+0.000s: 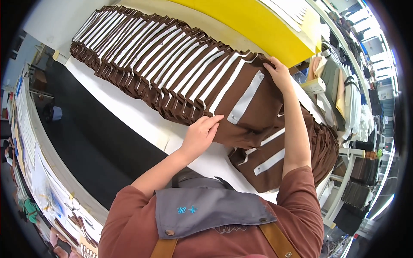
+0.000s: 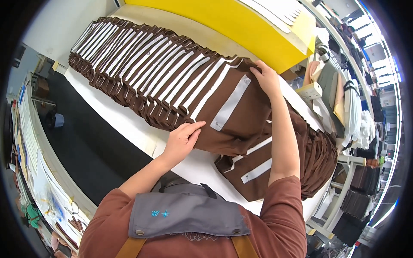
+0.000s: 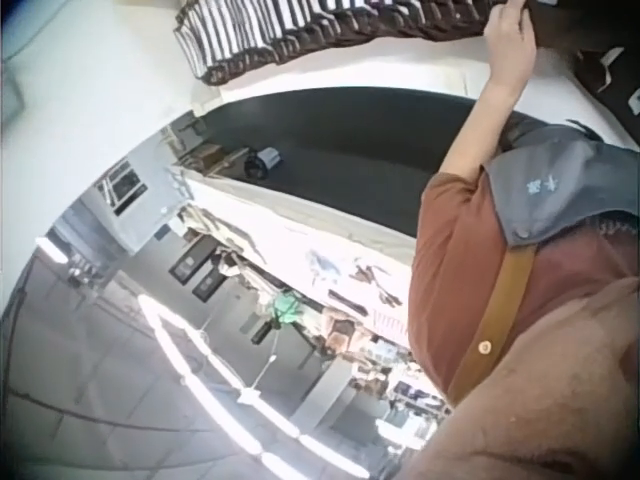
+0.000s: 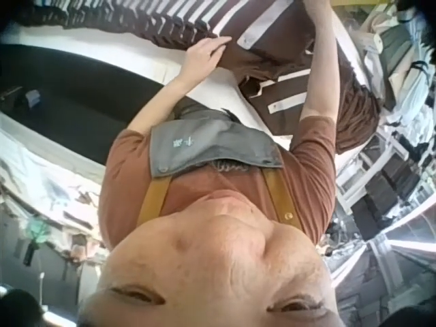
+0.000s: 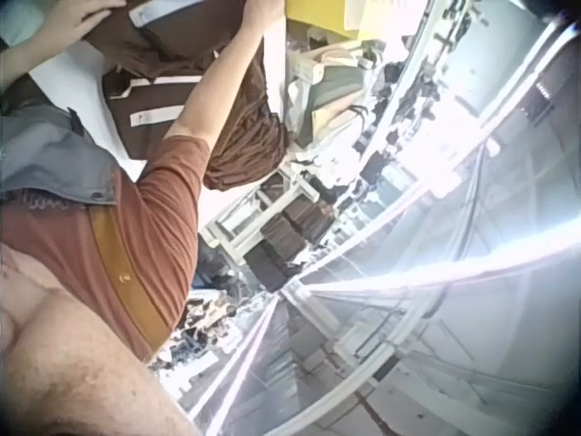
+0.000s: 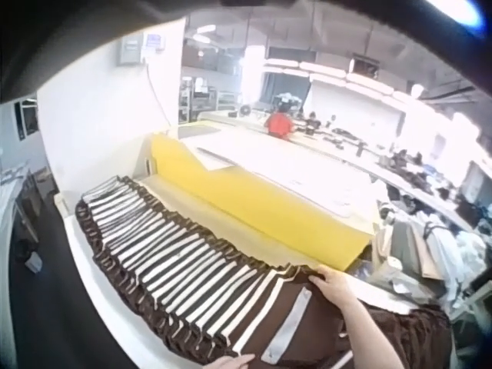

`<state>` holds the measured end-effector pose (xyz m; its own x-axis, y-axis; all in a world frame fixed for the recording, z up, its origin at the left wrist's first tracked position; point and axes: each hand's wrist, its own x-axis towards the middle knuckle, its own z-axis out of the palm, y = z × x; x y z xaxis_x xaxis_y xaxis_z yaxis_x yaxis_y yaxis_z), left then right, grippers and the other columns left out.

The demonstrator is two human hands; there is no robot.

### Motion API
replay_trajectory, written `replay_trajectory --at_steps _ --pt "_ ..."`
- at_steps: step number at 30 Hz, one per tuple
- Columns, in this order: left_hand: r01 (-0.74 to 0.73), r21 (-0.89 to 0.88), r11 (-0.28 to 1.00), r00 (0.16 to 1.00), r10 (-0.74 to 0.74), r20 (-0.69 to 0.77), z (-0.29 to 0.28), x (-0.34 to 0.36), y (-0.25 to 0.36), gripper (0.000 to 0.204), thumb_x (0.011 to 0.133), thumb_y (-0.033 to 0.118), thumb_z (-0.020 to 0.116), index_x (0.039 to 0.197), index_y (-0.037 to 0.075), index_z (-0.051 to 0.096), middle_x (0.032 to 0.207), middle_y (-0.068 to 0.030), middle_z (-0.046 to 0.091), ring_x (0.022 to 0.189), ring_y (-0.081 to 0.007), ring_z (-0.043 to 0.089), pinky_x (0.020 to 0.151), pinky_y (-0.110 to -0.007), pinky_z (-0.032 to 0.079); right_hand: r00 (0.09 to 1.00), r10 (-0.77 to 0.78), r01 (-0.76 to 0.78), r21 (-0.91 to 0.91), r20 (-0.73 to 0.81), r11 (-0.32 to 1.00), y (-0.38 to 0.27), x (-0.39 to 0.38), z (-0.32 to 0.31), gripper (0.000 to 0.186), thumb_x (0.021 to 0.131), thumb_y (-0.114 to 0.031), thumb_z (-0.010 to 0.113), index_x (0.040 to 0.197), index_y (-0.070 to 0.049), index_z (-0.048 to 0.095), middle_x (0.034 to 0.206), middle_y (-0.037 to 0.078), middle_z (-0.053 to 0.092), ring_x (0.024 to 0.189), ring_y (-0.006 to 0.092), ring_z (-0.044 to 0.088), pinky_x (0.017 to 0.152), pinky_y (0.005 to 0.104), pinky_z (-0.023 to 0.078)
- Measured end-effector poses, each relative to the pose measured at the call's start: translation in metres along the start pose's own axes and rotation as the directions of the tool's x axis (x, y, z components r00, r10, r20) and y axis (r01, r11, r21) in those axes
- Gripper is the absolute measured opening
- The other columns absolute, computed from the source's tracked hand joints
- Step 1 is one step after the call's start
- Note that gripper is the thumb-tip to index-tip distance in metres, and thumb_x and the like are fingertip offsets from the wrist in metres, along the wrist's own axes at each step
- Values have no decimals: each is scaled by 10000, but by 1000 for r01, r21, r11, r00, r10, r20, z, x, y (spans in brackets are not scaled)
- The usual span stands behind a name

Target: Sorting and stacking brown fabric panels with white reflective stripes on a workbench.

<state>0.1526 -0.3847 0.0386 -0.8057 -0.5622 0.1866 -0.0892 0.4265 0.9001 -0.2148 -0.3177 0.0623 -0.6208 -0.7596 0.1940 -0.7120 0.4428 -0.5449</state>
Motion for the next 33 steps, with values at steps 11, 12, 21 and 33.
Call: replay_trajectory --at_steps 11,12,21,33 --pt "12 129 992 1000 -9 -23 -15 23 -8 241 918 58 608 1154 26 641 880 -137 655 705 -303 634 636 -379 524 996 85 -83 89 -23 993 -16 13 21 281 908 -254 663 1116 -66 652 997 147 706 935 286 671 832 333 495" --pt "38 157 987 999 -35 -26 -10 24 -19 231 926 70 599 1149 24 637 902 -152 656 746 -328 644 664 -400 531 996 89 -87 92 -18 992 -6 14 32 281 908 -254 663 1116 -66 652 997 147 706 935 286 671 832 333 495" --pt "67 168 983 997 -71 21 -9 26 -21 240 929 83 601 1160 29 632 887 -145 644 744 -328 640 671 -402 528 993 112 -113 39 32 993 14 11 39 324 905 -296 662 1136 -69 650 1008 161 703 954 315 668 839 360 497" --pt "90 253 963 989 -116 90 1 23 -27 265 945 126 587 1197 51 618 933 -140 647 762 -344 650 674 -415 545 989 125 -113 -151 75 982 25 8 50 381 892 -351 657 1174 -95 651 1058 168 702 1018 351 656 883 398 499"
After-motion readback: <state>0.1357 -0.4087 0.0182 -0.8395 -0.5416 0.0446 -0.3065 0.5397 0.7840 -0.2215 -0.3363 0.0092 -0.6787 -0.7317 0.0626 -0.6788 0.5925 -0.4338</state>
